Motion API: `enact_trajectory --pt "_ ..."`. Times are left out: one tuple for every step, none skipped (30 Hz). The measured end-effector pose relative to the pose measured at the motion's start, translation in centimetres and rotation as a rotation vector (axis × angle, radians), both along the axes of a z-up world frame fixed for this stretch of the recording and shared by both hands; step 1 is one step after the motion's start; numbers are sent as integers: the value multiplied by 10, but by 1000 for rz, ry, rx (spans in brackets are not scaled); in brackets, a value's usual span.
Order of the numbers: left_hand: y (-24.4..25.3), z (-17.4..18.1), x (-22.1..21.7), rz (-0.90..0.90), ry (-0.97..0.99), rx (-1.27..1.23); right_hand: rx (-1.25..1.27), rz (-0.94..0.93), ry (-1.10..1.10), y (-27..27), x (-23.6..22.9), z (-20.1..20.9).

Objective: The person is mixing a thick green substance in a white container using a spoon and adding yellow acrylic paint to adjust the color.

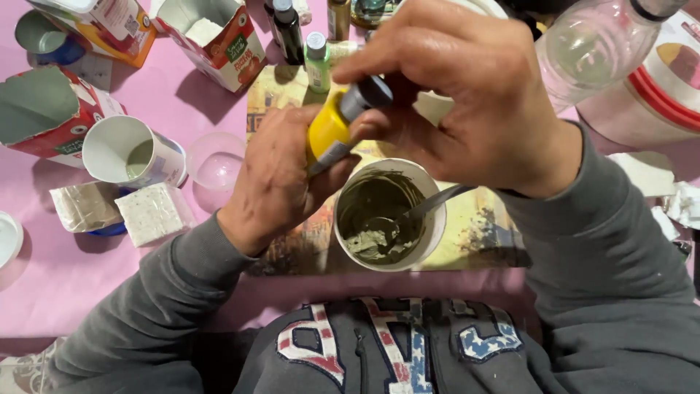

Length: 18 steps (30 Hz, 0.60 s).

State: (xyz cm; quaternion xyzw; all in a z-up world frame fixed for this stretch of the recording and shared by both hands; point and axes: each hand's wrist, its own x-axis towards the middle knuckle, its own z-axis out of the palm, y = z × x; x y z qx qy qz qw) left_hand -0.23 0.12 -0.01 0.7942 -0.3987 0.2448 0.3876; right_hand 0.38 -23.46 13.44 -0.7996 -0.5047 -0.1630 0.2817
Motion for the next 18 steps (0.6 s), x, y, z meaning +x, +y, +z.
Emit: enact_trajectory --pt "-1 1 -4 -1 -3 0 0 -1 -3 1 -7 -1" --pt "-2 1 -8 -24 -18 9 17 -38 -14 2 -15 -2" --pt "-3 2 -11 -49 -34 18 33 -77 -26 3 -22 -2" --pt "-4 9 -20 -51 -40 18 33 -79 -32 4 -32 0" --pt "-5 15 -30 -64 -9 25 48 -126 -24 6 -42 2" --pt "-6 21 -40 -77 22 33 62 -172 -15 8 -53 3" --pt "-6 26 -48 -78 18 33 63 -172 -19 7 -64 1" --pt "-7 31 -57 -144 93 16 82 -214 -1 7 -74 -1" --pt "-7 35 -67 -211 169 -2 100 -256 19 6 -86 -3" --pt "-9 35 -75 -213 169 -2 100 -258 19 2 -90 -4" --pt "-9 35 -82 -191 169 12 101 -257 70 -2 -94 -5" --pt "-10 35 -90 -168 169 26 102 -256 121 -5 -98 -6" --pt "-11 33 -97 -169 166 26 102 -257 117 -8 -101 -10" --pt "-12 30 -104 -146 202 19 123 -232 168 -11 -104 -15" --pt "-12 28 -111 -123 237 13 144 -207 218 -14 -106 -20" --pt "-13 27 -114 -123 234 13 145 -208 215 -15 -109 -26" --pt "-14 27 -118 -115 234 43 189 -213 266 -16 -112 -32" --pt "-16 26 -121 -106 235 74 234 -218 317 -18 -114 -38"
